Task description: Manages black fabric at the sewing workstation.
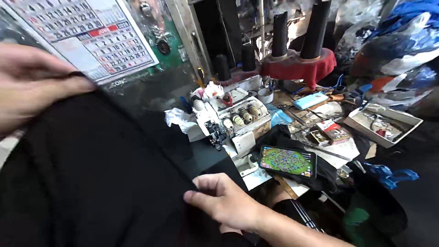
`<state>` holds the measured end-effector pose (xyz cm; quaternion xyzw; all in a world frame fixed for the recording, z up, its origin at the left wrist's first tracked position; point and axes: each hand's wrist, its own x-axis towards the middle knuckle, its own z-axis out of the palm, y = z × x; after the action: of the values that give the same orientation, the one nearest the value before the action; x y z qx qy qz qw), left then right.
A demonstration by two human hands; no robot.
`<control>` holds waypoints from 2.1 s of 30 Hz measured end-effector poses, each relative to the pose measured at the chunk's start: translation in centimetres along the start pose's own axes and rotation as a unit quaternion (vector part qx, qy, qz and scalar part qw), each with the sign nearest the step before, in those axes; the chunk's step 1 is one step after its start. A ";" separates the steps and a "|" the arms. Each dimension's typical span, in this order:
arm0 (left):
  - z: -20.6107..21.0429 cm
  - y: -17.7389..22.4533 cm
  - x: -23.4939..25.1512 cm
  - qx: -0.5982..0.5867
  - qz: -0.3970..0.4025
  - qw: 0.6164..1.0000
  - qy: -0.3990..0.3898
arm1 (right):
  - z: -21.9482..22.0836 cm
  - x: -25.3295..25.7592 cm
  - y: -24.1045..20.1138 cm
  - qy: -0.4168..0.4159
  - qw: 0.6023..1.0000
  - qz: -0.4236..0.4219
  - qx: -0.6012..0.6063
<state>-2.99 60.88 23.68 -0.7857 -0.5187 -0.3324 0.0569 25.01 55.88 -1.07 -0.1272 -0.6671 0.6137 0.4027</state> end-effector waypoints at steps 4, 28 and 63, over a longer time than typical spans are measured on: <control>10.6 -0.6 0.3 -0.034 0.029 0.996 -0.077 | -2.6 -4.5 4.1 0.001 0.999 0.029 0.025; 25.7 -0.6 -8.4 -0.110 -0.043 0.990 0.081 | -6.0 -7.7 10.1 0.267 0.952 0.034 -0.144; 25.7 1.9 -9.2 0.001 -0.113 0.992 -0.063 | -2.8 -12.4 7.9 0.247 0.962 0.116 -0.026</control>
<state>8.31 63.98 -1.05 -0.7411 -0.6071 -0.2863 -0.0133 32.34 51.38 -13.26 -0.3617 -0.5432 0.5884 0.4775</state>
